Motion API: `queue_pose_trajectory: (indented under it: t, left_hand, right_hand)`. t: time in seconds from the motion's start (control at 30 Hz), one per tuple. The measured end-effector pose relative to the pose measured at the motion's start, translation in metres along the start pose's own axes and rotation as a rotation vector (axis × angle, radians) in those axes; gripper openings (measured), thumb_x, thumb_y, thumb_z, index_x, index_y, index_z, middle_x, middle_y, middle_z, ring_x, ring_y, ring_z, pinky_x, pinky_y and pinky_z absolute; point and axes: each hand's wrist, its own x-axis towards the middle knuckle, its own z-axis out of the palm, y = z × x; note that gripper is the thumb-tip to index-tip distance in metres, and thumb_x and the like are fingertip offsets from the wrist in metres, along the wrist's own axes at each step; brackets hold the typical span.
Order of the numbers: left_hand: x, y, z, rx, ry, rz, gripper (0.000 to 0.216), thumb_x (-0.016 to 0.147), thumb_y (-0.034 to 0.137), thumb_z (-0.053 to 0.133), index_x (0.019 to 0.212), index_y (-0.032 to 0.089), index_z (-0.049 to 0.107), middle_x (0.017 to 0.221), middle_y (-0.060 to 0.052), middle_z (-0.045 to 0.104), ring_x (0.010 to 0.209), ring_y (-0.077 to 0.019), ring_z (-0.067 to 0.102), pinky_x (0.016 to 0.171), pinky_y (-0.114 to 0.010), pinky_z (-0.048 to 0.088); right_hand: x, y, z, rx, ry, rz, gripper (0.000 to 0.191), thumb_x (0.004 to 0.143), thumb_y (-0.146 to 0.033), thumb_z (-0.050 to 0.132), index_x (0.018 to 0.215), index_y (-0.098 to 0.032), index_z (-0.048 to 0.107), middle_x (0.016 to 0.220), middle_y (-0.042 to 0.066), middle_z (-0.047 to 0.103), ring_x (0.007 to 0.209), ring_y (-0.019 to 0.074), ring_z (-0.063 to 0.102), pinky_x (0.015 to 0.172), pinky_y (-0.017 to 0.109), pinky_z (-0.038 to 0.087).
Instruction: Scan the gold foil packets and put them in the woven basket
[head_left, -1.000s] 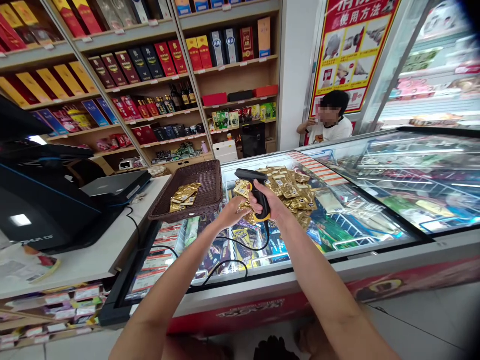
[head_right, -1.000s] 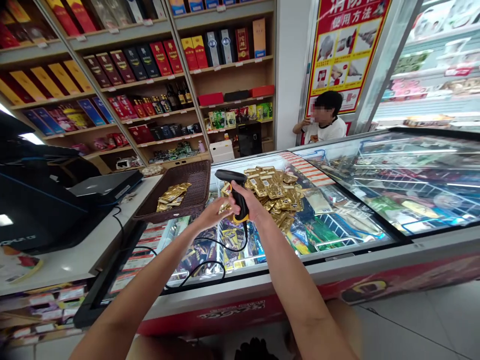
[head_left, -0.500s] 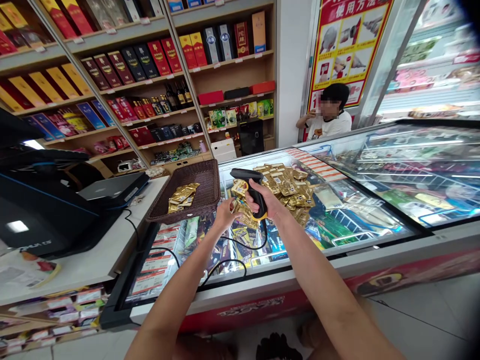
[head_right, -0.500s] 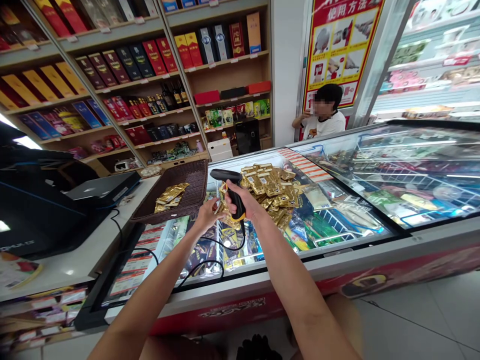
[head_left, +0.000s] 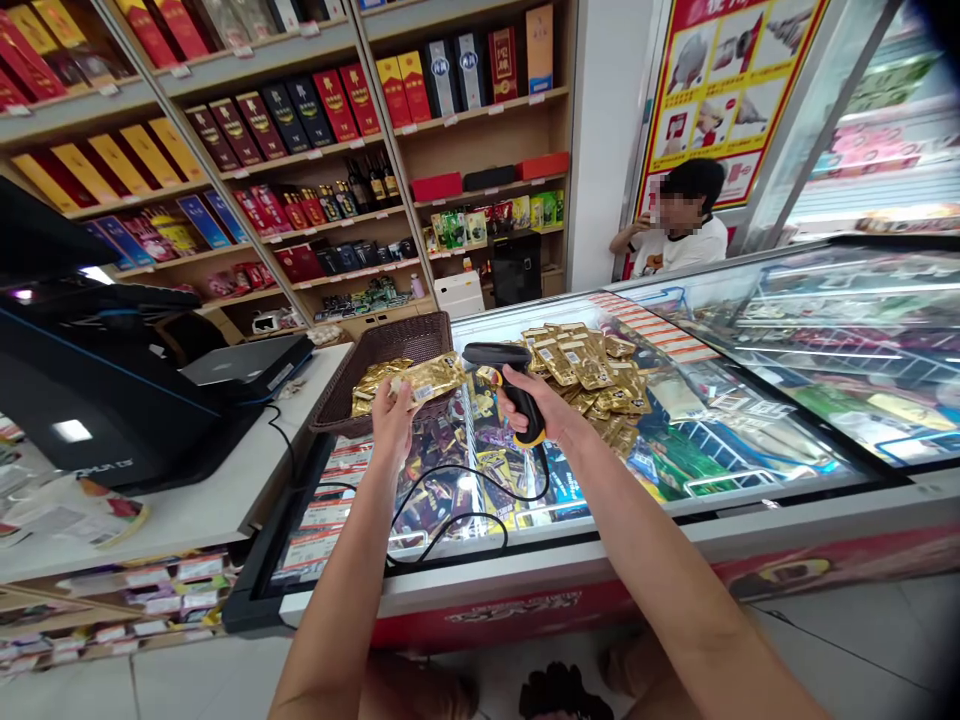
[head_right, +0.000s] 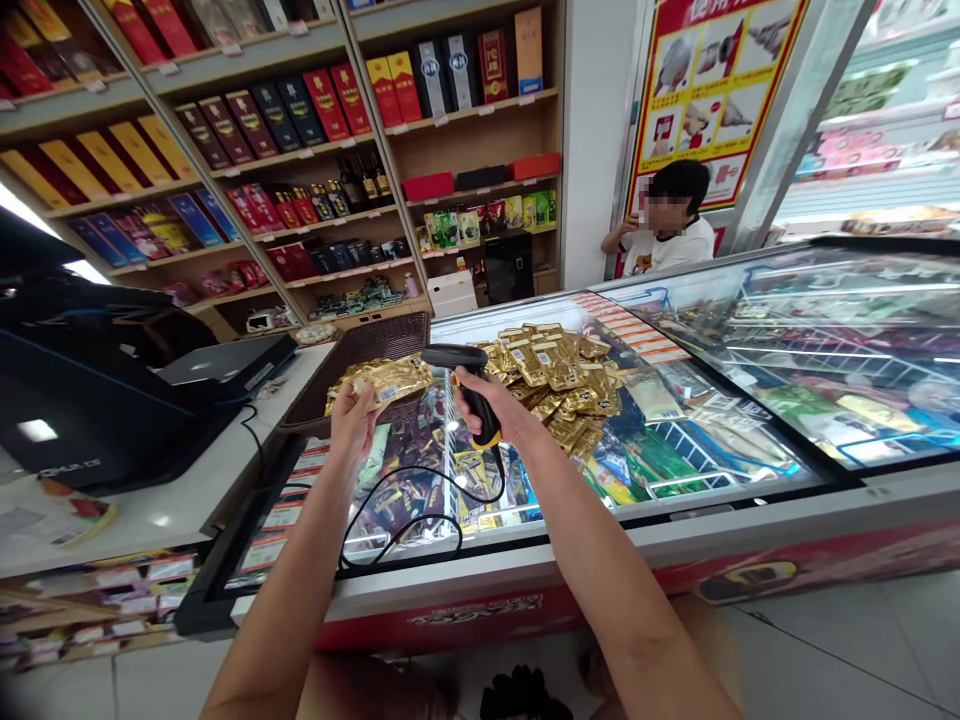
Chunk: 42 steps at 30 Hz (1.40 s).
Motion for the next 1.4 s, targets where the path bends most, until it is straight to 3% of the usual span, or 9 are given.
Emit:
queue_pose_trajectory:
  t: [0.17, 0.3, 0.5, 0.7, 1.1, 1.4]
  left_hand:
    - [-0.008, -0.007, -0.009, -0.186, 0.05, -0.048, 0.013, 0.084, 0.021, 0.074, 0.091, 0.022, 0.064, 0.1, -0.001, 0.072, 0.096, -0.0139, 0.069, 0.103, -0.038, 0.052]
    - [-0.009, -0.01, -0.012, -0.25, 0.025, -0.115, 0.01, 0.088, 0.019, 0.07, 0.094, 0.021, 0.063, 0.105, -0.002, 0.073, 0.1, -0.0141, 0.07, 0.109, -0.046, 0.048]
    - [-0.005, -0.016, -0.02, -0.238, -0.006, -0.082, 0.021, 0.083, 0.029, 0.078, 0.093, 0.021, 0.061, 0.108, -0.001, 0.073, 0.105, -0.0158, 0.068, 0.109, -0.05, 0.048]
    - [-0.004, -0.018, -0.022, -0.218, -0.032, -0.061, 0.026, 0.08, 0.033, 0.081, 0.096, 0.022, 0.064, 0.114, -0.003, 0.071, 0.11, -0.0185, 0.066, 0.105, -0.048, 0.052]
    - [-0.005, -0.021, -0.022, -0.231, -0.007, -0.059, 0.032, 0.074, 0.034, 0.085, 0.092, 0.021, 0.061, 0.112, -0.002, 0.071, 0.109, -0.0204, 0.067, 0.102, -0.049, 0.055]
    - [-0.005, -0.022, -0.025, -0.2, -0.04, -0.045, 0.029, 0.078, 0.036, 0.082, 0.096, 0.022, 0.063, 0.113, -0.003, 0.071, 0.111, -0.0204, 0.067, 0.104, -0.049, 0.053]
  right_hand:
    - [0.0, 0.005, 0.006, -0.056, -0.032, 0.028, 0.043, 0.079, -0.057, 0.076, 0.08, -0.02, 0.055, 0.055, -0.005, 0.054, 0.035, 0.0063, 0.041, 0.033, 0.02, 0.033]
    - [-0.001, 0.007, 0.01, -0.109, -0.041, 0.036, 0.04, 0.081, -0.054, 0.075, 0.078, -0.019, 0.055, 0.056, -0.005, 0.055, 0.035, 0.0056, 0.04, 0.033, 0.019, 0.034]
    - [-0.004, 0.008, 0.012, -0.166, -0.048, 0.12, 0.042, 0.08, -0.056, 0.075, 0.085, -0.019, 0.057, 0.057, -0.006, 0.054, 0.036, 0.0054, 0.041, 0.033, 0.018, 0.034]
    - [-0.005, 0.007, 0.014, -0.26, -0.06, 0.202, 0.047, 0.077, -0.059, 0.076, 0.075, -0.019, 0.052, 0.058, -0.003, 0.056, 0.037, 0.0062, 0.044, 0.033, 0.02, 0.033]
    - [-0.004, 0.014, 0.011, -0.287, -0.053, 0.178, 0.043, 0.079, -0.058, 0.075, 0.086, -0.019, 0.056, 0.06, -0.004, 0.056, 0.037, 0.0052, 0.042, 0.034, 0.019, 0.032]
    - [-0.005, 0.015, 0.011, -0.295, -0.071, 0.168, 0.043, 0.081, -0.058, 0.073, 0.079, -0.019, 0.055, 0.06, -0.003, 0.055, 0.038, 0.0052, 0.042, 0.035, 0.02, 0.032]
